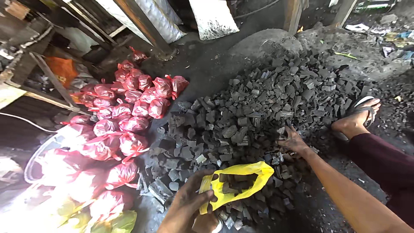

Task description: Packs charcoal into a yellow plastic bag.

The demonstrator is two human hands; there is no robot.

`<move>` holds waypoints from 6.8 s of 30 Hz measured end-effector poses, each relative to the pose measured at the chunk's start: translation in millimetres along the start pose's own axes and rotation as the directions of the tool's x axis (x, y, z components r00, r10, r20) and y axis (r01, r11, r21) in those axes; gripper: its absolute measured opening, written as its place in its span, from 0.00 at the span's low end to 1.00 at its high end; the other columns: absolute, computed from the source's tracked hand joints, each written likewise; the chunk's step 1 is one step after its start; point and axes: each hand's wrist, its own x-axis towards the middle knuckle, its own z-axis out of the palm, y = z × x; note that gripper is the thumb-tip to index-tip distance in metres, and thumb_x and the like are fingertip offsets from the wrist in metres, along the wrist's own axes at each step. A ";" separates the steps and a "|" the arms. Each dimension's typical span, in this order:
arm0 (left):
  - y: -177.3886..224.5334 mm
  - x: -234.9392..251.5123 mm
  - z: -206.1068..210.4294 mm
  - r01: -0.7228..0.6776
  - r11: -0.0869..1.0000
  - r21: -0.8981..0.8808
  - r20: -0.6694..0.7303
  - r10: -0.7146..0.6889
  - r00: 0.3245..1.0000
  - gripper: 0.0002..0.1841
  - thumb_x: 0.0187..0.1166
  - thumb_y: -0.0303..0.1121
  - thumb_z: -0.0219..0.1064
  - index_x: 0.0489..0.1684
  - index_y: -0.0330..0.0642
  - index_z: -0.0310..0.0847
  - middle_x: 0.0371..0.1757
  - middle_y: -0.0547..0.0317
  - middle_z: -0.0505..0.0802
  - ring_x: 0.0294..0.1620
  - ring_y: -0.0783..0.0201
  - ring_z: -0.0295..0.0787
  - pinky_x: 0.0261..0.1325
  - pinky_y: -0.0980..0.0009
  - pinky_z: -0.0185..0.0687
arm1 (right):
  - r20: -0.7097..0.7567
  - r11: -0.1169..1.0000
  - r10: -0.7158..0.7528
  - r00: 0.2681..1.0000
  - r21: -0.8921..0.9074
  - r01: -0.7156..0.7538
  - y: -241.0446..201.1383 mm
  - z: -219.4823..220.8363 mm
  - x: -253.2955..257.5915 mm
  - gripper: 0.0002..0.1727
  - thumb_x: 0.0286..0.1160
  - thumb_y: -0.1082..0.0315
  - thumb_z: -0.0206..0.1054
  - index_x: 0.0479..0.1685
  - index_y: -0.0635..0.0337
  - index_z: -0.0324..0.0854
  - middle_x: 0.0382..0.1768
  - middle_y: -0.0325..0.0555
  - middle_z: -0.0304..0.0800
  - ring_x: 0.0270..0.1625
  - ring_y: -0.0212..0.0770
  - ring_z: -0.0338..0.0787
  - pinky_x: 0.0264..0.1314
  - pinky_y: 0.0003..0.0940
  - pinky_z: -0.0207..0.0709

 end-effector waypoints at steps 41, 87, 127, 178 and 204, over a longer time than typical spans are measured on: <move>-6.4 4.9 -1.5 -0.023 0.996 -0.086 0.113 0.033 0.993 0.40 0.65 0.39 0.78 0.80 0.51 0.62 0.63 0.61 0.90 0.35 0.69 0.92 0.29 0.75 0.88 | -0.215 0.762 0.645 0.733 0.245 -0.599 57.8 29.9 -3.2 0.58 0.65 0.30 0.74 0.95 0.44 0.50 0.91 0.78 0.38 0.84 0.83 0.60 0.75 0.75 0.67; 2.2 4.8 22.9 -0.053 0.997 -0.047 0.080 0.057 0.995 0.34 0.71 0.26 0.61 0.83 0.57 0.64 0.54 0.55 0.91 0.33 0.69 0.88 0.29 0.74 0.84 | 0.649 0.861 -0.233 0.725 -0.209 0.464 -148.3 89.8 -107.9 0.42 0.65 0.53 0.84 0.85 0.43 0.73 0.89 0.65 0.57 0.83 0.72 0.67 0.74 0.73 0.69; 49.2 -50.9 -44.4 -0.364 0.880 -0.306 -0.241 0.298 0.923 0.24 0.68 0.41 0.70 0.67 0.65 0.81 0.39 0.59 0.94 0.28 0.66 0.92 0.26 0.70 0.89 | 0.043 0.699 0.085 0.995 0.710 -0.090 -19.5 32.3 -38.5 0.19 0.74 0.80 0.67 0.63 0.61 0.75 0.47 0.44 0.87 0.40 0.33 0.85 0.40 0.31 0.83; 44.9 -32.7 41.1 -0.154 0.976 0.152 0.169 0.128 0.977 0.14 0.87 0.24 0.57 0.67 0.34 0.75 0.25 0.64 0.78 0.15 0.78 0.63 0.16 0.82 0.59 | 0.184 0.287 -0.899 0.397 -0.437 0.852 -261.5 -39.8 -225.8 0.13 0.60 0.73 0.82 0.44 0.63 0.88 0.36 0.57 0.91 0.38 0.59 0.92 0.41 0.62 0.83; 41.1 -70.4 124.0 -0.317 0.606 0.730 0.269 0.171 0.948 0.16 0.89 0.33 0.58 0.63 0.32 0.85 0.61 0.39 0.91 0.64 0.45 0.87 0.69 0.45 0.77 | -0.004 0.676 -0.485 0.874 0.632 0.378 -151.3 -20.1 -213.7 0.11 0.73 0.72 0.54 0.45 0.55 0.82 0.20 0.32 0.79 0.17 0.24 0.76 0.20 0.19 0.72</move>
